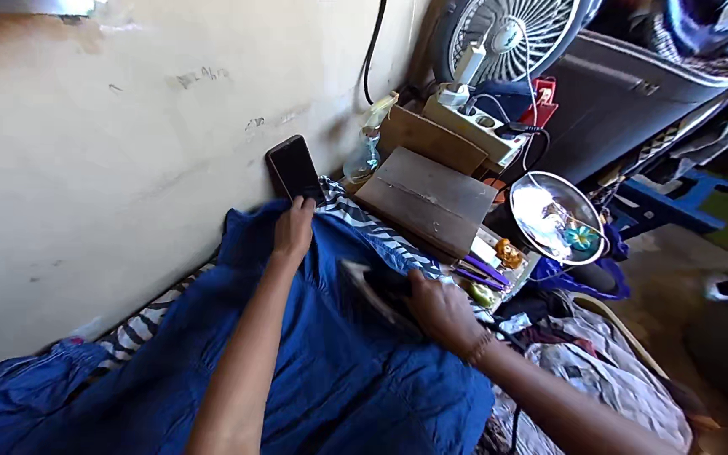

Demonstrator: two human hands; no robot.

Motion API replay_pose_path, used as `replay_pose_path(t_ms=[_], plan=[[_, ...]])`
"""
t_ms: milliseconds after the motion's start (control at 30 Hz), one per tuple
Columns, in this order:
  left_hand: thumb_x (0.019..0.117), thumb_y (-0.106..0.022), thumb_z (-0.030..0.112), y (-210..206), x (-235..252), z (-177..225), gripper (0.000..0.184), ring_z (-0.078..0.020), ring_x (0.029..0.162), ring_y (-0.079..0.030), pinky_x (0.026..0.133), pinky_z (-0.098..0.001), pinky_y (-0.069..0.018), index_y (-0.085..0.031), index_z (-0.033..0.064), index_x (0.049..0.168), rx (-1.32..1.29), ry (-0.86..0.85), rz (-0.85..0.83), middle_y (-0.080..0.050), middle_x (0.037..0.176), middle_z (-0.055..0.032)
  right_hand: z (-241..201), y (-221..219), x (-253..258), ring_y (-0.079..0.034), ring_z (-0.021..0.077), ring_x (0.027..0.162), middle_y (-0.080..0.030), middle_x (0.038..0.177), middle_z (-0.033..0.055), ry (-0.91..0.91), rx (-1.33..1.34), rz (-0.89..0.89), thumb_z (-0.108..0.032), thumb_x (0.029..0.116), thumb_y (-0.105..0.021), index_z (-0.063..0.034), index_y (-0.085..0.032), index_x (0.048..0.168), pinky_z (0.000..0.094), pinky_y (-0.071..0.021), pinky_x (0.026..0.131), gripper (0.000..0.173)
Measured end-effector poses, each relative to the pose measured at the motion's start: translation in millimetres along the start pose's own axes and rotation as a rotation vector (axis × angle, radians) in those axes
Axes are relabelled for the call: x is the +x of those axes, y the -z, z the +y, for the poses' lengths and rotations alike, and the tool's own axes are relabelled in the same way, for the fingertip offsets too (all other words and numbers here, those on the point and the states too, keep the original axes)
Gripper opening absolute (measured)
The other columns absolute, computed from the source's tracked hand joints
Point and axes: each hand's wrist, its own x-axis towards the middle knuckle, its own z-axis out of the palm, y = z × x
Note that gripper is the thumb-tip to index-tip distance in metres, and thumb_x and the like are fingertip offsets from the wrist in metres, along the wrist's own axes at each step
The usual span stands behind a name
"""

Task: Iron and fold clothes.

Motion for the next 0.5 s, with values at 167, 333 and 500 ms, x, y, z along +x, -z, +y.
replay_pose_path(t_ms=[167, 333, 500], plan=[[0.0991, -0.061, 0.005, 33.3, -60.5, -1.4, 0.036, -0.0399, 0.117, -0.063, 0.096, -0.0559, -0.0532, -0.057, -0.0003, 0.135, -0.100, -0.155, 0.256, -0.057, 0.136, -0.0234, -45.6, 15.6, 62.1, -0.066, 0.0501, 0.107, -0.068, 0.109, 0.0300, 0.150, -0.013, -0.037, -0.029, 0.1053, -0.056, 0.0035, -0.059, 0.126, 0.0653, -0.0516, 0.085, 0.039], [0.0986, -0.059, 0.006, 53.7, -115.2, -50.3, 0.025, -0.0393, 0.099, -0.066, 0.083, -0.0568, -0.0547, -0.067, -0.0016, 0.121, 0.026, 0.113, 0.221, -0.061, 0.123, -0.0245, -63.7, 9.1, 73.3, -0.069, 0.0475, 0.099, -0.069, 0.103, 0.0271, 0.155, -0.002, 0.030, -0.025, 0.1036, -0.059, 0.0033, -0.058, 0.123, 0.0611, -0.0554, 0.077, 0.034], [0.1016, -0.060, 0.026, 60.4, -101.9, -64.6, 0.053, -0.0538, 0.111, -0.061, 0.089, -0.0680, -0.0495, -0.048, -0.0014, 0.145, 0.163, 0.531, 0.002, -0.049, 0.140, -0.0349, -29.1, 31.6, 43.6, -0.061, 0.0497, 0.120, -0.063, 0.124, 0.0320, 0.096, -0.089, -0.156, -0.028, 0.1071, -0.052, 0.0064, -0.052, 0.133, 0.0645, -0.0497, 0.094, 0.043]])
